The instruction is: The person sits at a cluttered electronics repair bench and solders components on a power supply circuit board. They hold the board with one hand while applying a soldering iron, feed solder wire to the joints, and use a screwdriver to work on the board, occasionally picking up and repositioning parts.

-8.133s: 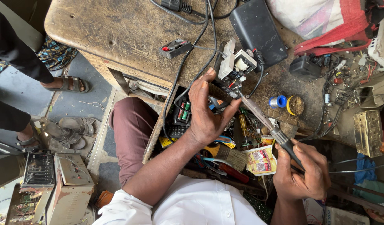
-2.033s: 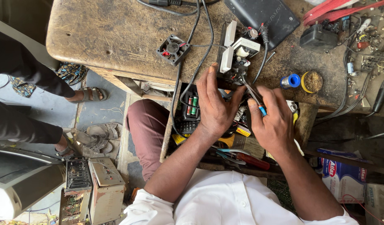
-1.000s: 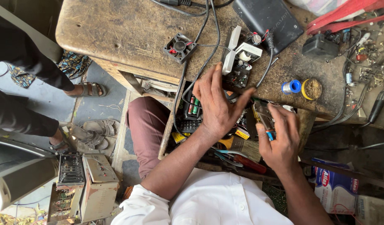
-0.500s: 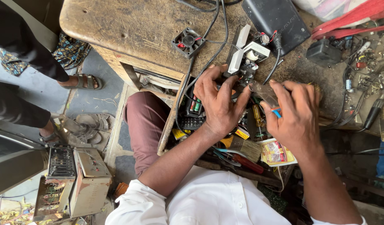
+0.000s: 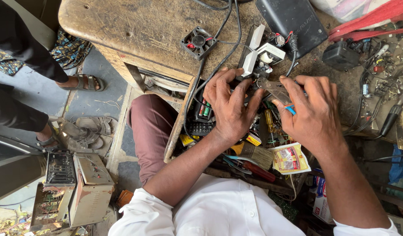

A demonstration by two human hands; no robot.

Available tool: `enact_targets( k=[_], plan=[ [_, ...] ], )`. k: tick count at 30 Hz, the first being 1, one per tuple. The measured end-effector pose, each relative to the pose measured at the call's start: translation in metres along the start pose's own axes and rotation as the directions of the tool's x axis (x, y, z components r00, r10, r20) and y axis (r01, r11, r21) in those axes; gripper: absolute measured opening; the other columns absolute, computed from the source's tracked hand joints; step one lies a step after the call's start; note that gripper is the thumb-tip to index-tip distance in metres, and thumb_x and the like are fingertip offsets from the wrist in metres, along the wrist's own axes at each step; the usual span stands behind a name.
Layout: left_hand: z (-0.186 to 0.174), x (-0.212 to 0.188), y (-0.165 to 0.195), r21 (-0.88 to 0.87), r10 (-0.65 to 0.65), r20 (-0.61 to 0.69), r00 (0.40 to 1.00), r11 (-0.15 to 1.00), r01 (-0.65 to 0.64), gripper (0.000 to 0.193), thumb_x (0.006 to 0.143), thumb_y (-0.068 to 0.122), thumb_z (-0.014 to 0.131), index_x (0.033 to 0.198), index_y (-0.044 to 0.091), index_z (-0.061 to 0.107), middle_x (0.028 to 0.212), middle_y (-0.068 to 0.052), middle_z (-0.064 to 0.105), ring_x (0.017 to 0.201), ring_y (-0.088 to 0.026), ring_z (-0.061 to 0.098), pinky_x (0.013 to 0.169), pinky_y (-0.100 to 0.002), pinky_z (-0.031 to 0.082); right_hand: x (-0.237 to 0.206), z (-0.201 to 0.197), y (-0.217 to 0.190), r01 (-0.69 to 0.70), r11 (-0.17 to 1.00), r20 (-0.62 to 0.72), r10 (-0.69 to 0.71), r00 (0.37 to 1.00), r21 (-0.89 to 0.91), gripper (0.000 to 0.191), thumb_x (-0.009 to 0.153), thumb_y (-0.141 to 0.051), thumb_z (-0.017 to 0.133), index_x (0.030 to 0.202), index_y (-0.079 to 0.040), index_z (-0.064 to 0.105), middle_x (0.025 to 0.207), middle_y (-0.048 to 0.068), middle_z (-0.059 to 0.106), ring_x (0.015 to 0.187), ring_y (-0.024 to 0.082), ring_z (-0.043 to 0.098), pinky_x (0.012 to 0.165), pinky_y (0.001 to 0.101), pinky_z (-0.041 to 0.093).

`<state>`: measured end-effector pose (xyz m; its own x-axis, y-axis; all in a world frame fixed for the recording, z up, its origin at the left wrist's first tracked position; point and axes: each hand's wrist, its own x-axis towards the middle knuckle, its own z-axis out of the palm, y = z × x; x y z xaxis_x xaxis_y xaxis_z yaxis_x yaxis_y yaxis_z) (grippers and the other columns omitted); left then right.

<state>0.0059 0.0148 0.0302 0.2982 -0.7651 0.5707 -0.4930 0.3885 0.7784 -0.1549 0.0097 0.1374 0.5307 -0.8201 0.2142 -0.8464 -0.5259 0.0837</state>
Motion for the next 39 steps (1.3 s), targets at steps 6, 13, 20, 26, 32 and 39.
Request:
enact_targets(
  k=[6, 13, 20, 26, 32, 39],
  plan=[
    [-0.003, 0.005, 0.003, -0.021, 0.014, -0.009, 1.0, 1.0, -0.014, 0.032, 0.089, 0.019, 0.082, 0.116, 0.007, 0.069, 0.135, -0.01, 0.056, 0.136, -0.034, 0.046, 0.116, -0.048, 0.029, -0.002, 0.002, 0.001, -0.003, 1.0, -0.011, 0.002, 1.0, -0.019, 0.053, 0.089, -0.017, 0.081, 0.138, -0.005, 0.065, 0.124, 0.014, 0.059, 0.115, 0.035, 0.055, 0.097, 0.0516, 0.043],
    [-0.013, 0.009, 0.01, -0.151, -0.008, -0.016, 1.0, 0.989, 0.005, 0.026, 0.091, 0.017, 0.075, 0.113, 0.005, 0.07, 0.13, -0.011, 0.056, 0.131, -0.031, 0.045, 0.115, -0.047, 0.027, -0.017, 0.006, 0.002, 0.054, 0.987, -0.142, -0.076, 0.987, -0.149, 0.053, 0.096, -0.019, 0.082, 0.143, -0.004, 0.064, 0.123, 0.013, 0.055, 0.116, 0.033, 0.052, 0.101, 0.0525, 0.041],
    [-0.011, 0.009, 0.011, -0.214, -0.01, -0.042, 0.999, 0.977, 0.001, 0.01, 0.093, 0.011, 0.075, 0.1, 0.007, 0.069, 0.122, -0.01, 0.057, 0.127, -0.029, 0.047, 0.109, -0.042, 0.027, -0.024, 0.012, 0.003, 0.119, 0.963, -0.194, -0.168, 0.966, -0.24, 0.046, 0.096, -0.013, 0.078, 0.14, -0.006, 0.066, 0.129, 0.012, 0.056, 0.122, 0.032, 0.052, 0.109, 0.0576, 0.042],
    [-0.007, 0.006, 0.008, -0.248, 0.001, -0.044, 0.999, 0.969, -0.012, 0.006, 0.098, 0.007, 0.071, 0.101, 0.004, 0.067, 0.121, -0.009, 0.056, 0.127, -0.029, 0.046, 0.11, -0.042, 0.029, -0.024, 0.016, 0.004, 0.127, 0.958, -0.187, -0.178, 0.966, -0.256, 0.053, 0.092, -0.003, 0.075, 0.143, -0.008, 0.066, 0.132, 0.011, 0.057, 0.125, 0.031, 0.052, 0.112, 0.0568, 0.042],
    [0.002, -0.002, -0.001, -0.142, -0.062, -0.091, 0.994, 0.989, 0.048, 0.006, 0.103, 0.001, 0.065, 0.103, 0.004, 0.061, 0.124, -0.01, 0.054, 0.126, -0.027, 0.046, 0.105, -0.041, 0.03, -0.022, 0.019, 0.006, 0.068, 0.983, -0.237, -0.109, 0.965, -0.172, 0.047, 0.101, -0.012, 0.082, 0.142, -0.003, 0.062, 0.127, 0.012, 0.054, 0.119, 0.032, 0.051, 0.105, 0.0531, 0.041],
    [0.0, -0.002, -0.001, -0.14, -0.083, -0.082, 0.993, 0.988, 0.071, 0.05, 0.088, 0.013, 0.073, 0.13, -0.001, 0.051, 0.134, -0.017, 0.045, 0.13, -0.03, 0.04, 0.11, -0.045, 0.027, -0.012, 0.007, 0.009, -0.009, 1.0, -0.124, 0.01, 0.992, 0.011, 0.054, 0.089, -0.012, 0.083, 0.141, -0.004, 0.065, 0.124, 0.014, 0.059, 0.113, 0.034, 0.055, 0.1, 0.0501, 0.042]
  ],
)
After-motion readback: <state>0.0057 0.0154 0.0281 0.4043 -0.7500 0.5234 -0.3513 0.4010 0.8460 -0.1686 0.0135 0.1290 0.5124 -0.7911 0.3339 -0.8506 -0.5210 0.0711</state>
